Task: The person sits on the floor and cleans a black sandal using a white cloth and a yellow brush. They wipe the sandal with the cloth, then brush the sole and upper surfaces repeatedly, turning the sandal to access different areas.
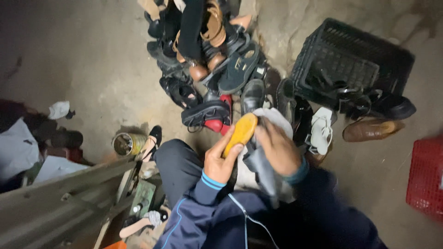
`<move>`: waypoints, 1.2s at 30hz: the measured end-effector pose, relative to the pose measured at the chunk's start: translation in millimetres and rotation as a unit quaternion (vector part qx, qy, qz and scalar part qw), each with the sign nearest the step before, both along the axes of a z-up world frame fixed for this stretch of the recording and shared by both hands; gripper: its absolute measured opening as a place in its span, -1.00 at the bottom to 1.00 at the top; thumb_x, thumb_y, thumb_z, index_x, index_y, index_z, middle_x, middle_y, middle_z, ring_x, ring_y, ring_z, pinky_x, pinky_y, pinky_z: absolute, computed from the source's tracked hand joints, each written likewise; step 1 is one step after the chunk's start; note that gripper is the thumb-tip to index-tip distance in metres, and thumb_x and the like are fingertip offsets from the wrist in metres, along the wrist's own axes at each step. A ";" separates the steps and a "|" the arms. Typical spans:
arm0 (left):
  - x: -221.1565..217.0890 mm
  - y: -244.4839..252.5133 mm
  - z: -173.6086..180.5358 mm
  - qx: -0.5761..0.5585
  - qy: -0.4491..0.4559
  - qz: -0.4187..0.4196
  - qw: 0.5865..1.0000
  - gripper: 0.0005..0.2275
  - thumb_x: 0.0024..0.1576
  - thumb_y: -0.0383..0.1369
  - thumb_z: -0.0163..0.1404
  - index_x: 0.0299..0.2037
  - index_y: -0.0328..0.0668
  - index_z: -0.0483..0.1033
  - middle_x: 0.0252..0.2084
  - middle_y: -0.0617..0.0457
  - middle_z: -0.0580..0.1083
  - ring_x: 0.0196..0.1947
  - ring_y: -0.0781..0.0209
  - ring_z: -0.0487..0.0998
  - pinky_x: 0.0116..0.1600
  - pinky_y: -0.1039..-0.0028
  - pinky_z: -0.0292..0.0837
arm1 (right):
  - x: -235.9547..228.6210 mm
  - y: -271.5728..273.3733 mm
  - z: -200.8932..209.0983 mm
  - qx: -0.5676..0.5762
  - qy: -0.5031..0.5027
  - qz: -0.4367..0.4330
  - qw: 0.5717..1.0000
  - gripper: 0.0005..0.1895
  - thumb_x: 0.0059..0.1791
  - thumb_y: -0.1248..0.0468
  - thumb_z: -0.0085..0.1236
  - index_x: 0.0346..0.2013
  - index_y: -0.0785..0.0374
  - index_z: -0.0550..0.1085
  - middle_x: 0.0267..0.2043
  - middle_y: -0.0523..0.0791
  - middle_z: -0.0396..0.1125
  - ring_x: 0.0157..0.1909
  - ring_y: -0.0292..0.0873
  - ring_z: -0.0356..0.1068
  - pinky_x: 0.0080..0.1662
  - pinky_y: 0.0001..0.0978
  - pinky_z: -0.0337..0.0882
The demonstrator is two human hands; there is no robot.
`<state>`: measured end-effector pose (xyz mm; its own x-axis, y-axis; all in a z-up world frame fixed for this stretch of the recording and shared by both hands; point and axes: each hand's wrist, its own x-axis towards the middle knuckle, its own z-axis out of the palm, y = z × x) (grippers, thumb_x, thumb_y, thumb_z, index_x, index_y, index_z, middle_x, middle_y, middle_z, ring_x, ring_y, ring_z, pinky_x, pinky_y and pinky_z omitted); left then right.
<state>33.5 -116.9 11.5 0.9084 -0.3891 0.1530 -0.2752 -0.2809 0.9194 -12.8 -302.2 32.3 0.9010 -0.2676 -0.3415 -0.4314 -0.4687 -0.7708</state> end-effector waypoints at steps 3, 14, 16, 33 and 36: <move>-1.8 2.9 -5.0 0.019 0.020 0.002 1.000 -0.56 0.13 -0.33 0.21 0.26 -0.04 0.51 0.01 -0.23 0.60 0.04 -0.18 0.60 0.07 0.18 0.53 | -60.7 19.7 -39.4 -0.092 -0.229 -0.012 0.969 -0.17 -0.06 -0.01 0.33 0.32 0.49 0.30 0.24 0.30 0.28 0.31 0.39 0.20 0.30 0.23 0.17; -17.4 16.3 25.8 0.092 -0.015 -0.060 0.994 -0.57 0.19 -0.20 0.09 0.28 -0.02 0.43 0.06 -0.11 0.59 -0.05 0.05 0.67 0.12 0.41 0.48 | -58.8 20.4 -29.9 -0.242 -0.045 0.034 0.969 -0.20 -0.14 -0.08 0.08 0.33 0.18 0.24 0.00 0.07 0.48 -0.15 0.32 0.50 -0.14 0.16 0.49; -21.0 17.0 33.5 0.111 -0.025 -0.045 0.993 -0.57 0.20 -0.15 0.07 0.27 0.03 0.44 0.07 -0.08 0.59 -0.06 0.02 0.66 0.10 0.37 0.49 | -54.1 13.8 -9.9 -0.235 0.044 0.059 0.969 -0.14 -0.14 -0.13 -0.02 0.43 0.02 0.14 0.01 0.01 0.49 -0.18 0.43 0.48 -0.11 0.29 0.46; -28.0 16.1 24.7 0.097 0.009 -0.148 0.984 -0.53 0.28 -0.08 -0.08 0.39 0.06 0.26 -0.02 -0.45 0.53 -0.27 -0.31 0.68 -0.12 0.00 0.70 | -62.5 -9.2 1.6 -0.187 0.122 0.100 0.970 -0.16 -0.15 0.01 0.09 0.45 -0.26 0.14 -0.18 -0.15 0.51 -0.17 0.01 0.51 -0.15 -0.04 0.53; 3.3 11.6 -16.3 0.137 0.000 0.006 0.990 -0.55 0.24 -0.10 -0.02 0.32 0.02 0.38 0.10 -0.20 0.56 -0.05 -0.15 0.63 0.06 0.25 0.47 | -60.2 -14.0 -13.0 -0.220 0.080 0.141 0.962 -0.12 -0.14 -0.06 0.09 0.47 -0.10 0.11 0.30 -0.19 0.35 0.08 0.02 0.49 0.02 -0.05 0.49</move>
